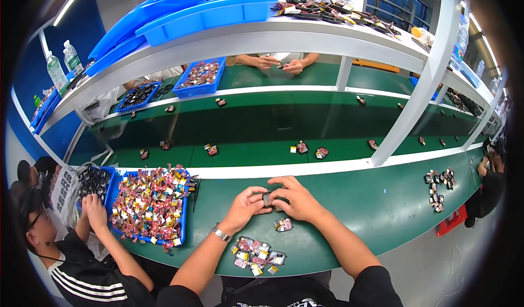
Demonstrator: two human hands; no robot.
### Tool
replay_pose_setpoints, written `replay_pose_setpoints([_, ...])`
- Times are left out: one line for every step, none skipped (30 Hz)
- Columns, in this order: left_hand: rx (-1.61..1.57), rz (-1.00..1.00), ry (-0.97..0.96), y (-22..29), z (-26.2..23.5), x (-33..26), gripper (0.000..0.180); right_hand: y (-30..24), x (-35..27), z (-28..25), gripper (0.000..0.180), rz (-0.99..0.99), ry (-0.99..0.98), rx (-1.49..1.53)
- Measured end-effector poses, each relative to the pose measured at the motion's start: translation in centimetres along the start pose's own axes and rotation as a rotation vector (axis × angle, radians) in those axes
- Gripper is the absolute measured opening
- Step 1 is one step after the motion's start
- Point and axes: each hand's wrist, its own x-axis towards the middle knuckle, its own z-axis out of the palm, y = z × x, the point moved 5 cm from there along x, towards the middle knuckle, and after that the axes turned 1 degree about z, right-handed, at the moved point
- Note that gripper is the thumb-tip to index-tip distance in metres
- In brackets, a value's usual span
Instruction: The worker is assembling and sorting small components on a factory production line.
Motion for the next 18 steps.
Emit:
replay_pose_setpoints([-0.02, 0.016, -0.015, 0.0, 0.0, 0.1, 0.032, 0.1, -0.1, 0.2, 0.009, 0.003, 0.005, -0.001])
replay_pose_setpoints([-0.04, 0.031, -0.03, 0.1, 0.1, 0.1, 0.032, 0.2, -0.1, 0.4, 0.009, 0.008, 0.008, 0.006])
replay_pose_setpoints([-0.037, 0.029, -0.034, 0.2, 0.1, 0.0, 0.032, 0.3, -0.2, 0.6, 0.009, 0.012, 0.011, 0.013])
replay_pose_setpoints([-0.029, 0.019, -0.04, 0.2, 0.2, -0.1, 0.032, 0.3, -0.2, 0.6, 0.009, 0.013, 0.016, 0.012])
replay_pose_setpoints([-0.021, 0.009, -0.046, 0.3, 0.4, -0.1, 0.032, 0.2, -0.2, 0.6, 0.01, -0.003, 0.021, -0.013])
replay_pose_setpoints([-0.018, 0.009, -0.049, 0.4, 0.6, -0.1, 0.032, 0.1, -0.2, 0.5, 0.01, -0.019, 0.025, -0.038])
replay_pose_setpoints([-0.015, 0.003, -0.043, 0.5, 0.7, -0.2, 0.031, 0.0, -0.2, 0.5, 0.01, -0.019, 0.028, -0.038])
replay_pose_setpoints([-0.012, -0.003, -0.036, 0.6, 0.7, -0.3, 0.031, -0.3, -0.2, 0.4, 0.011, -0.042, 0.02, -0.041])
replay_pose_setpoints([-0.01, -0.003, -0.037, 0.5, 0.6, -0.3, 0.031, -0.6, -0.2, 0.4, 0.011, -0.066, 0.013, -0.045])
replay_pose_setpoints([0.013, -0.007, -0.039, 0.3, 0.5, -0.3, 0.03, -0.8, -0.2, 0.3, 0.011, -0.064, 0.018, -0.044])
replay_pose_setpoints([0.035, -0.01, -0.042, 0.1, 0.4, -0.2, 0.028, -1.1, -0.2, 0.2, 0.011, -0.081, 0.004, -0.036])
replay_pose_setpoints([0.038, -0.013, -0.046, 0.0, 0.3, -0.2, 0.028, -1.3, -0.2, 0.3, 0.011, -0.099, -0.009, -0.027])
replay_pose_setpoints([0.059, -0.007, -0.049, 0.1, 0.3, -0.2, 0.027, -1.3, -0.2, 0.3, 0.011, -0.096, -0.004, -0.027])
replay_pose_setpoints([0.079, 0.0, -0.052, 0.1, 0.3, -0.1, 0.026, -1.3, -0.2, 0.4, 0.011, -0.105, 0.007, -0.051])
replay_pose_setpoints([0.082, -0.004, -0.057, 0.1, 0.4, -0.1, 0.026, -1.3, -0.3, 0.5, 0.012, -0.113, 0.019, -0.075])
replay_pose_setpoints([0.044, 0.001, -0.051, 0.1, 0.4, -0.2, 0.025, -1.1, -0.4, 0.8, 0.012, -0.11, 0.024, -0.074])
replay_pose_setpoints([0.007, 0.005, -0.045, 0.2, 0.4, -0.2, 0.024, -1.1, -0.4, 1.0, 0.012, -0.115, 0.048, -0.1])
replay_pose_setpoints([0.01, 0.0, -0.048, 0.1, 0.3, -0.2, 0.024, -1.1, -0.4, 1.1, 0.012, -0.119, 0.073, -0.125])
